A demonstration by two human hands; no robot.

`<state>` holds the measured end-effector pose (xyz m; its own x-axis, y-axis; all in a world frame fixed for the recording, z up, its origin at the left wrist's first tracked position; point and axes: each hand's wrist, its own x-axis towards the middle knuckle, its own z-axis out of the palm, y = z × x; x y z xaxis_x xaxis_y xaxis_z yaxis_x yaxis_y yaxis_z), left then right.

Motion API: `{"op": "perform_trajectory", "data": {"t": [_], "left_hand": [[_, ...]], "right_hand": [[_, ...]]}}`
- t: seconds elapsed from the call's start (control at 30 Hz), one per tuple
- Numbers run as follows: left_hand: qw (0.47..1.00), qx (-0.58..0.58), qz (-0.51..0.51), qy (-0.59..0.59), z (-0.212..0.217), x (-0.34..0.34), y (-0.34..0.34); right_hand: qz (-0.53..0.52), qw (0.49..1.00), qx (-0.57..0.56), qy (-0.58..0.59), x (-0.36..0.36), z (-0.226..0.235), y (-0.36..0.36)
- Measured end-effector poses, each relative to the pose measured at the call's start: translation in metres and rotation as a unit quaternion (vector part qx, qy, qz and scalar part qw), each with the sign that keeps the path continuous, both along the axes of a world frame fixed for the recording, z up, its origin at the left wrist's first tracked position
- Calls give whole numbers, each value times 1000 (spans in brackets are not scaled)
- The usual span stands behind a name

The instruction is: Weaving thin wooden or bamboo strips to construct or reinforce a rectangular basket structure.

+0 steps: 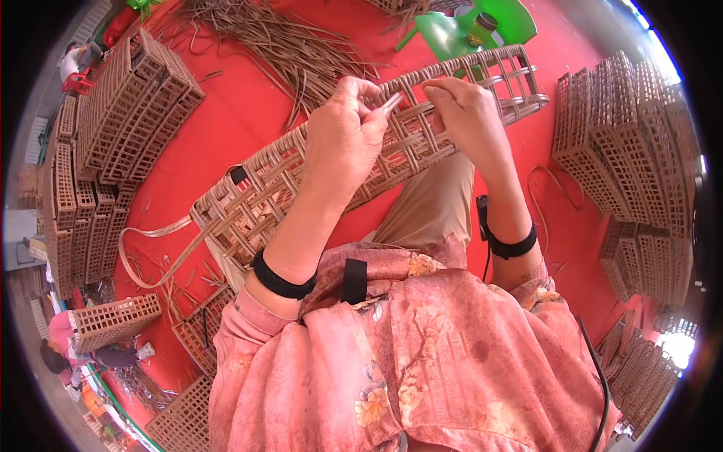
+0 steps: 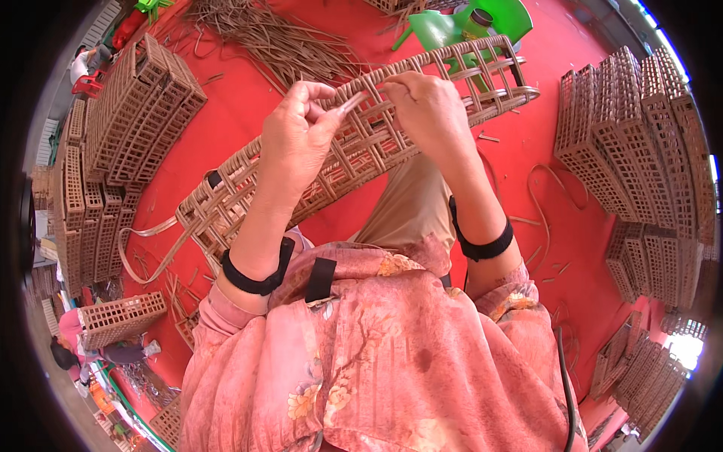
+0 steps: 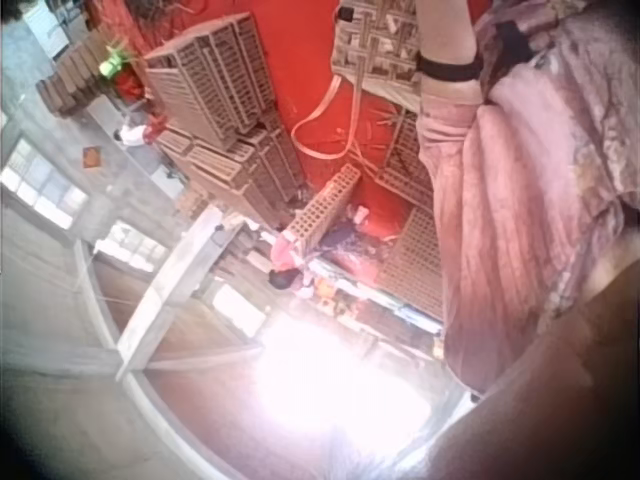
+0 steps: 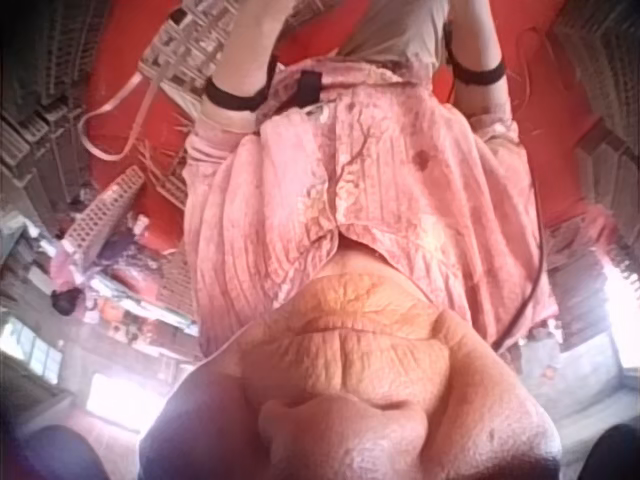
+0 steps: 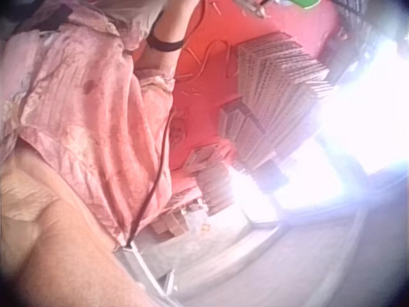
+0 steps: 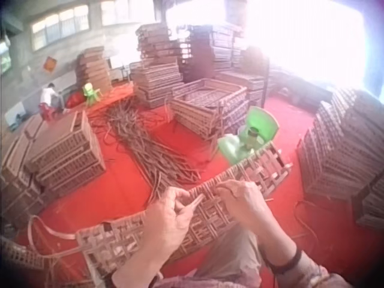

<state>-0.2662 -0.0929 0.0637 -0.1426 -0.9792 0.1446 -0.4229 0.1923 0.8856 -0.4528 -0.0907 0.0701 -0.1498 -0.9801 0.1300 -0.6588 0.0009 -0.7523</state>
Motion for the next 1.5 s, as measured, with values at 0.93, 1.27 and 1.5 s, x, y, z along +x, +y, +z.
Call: {"op": "perform_trajectory", "data": {"t": [0.93, 1.27, 1.5], "left_hand": [[986, -27, -150, 71, 8, -52, -41], [988, 0, -123, -98, 10, -61, -62], [966, -68, -134, -209, 22, -63, -66]], "right_hand": [[-27, 978, -163, -125, -46, 28, -3], [14, 994, 85, 70, -73, -11, -33], [208, 953, 17, 221, -75, -16, -48]]}}
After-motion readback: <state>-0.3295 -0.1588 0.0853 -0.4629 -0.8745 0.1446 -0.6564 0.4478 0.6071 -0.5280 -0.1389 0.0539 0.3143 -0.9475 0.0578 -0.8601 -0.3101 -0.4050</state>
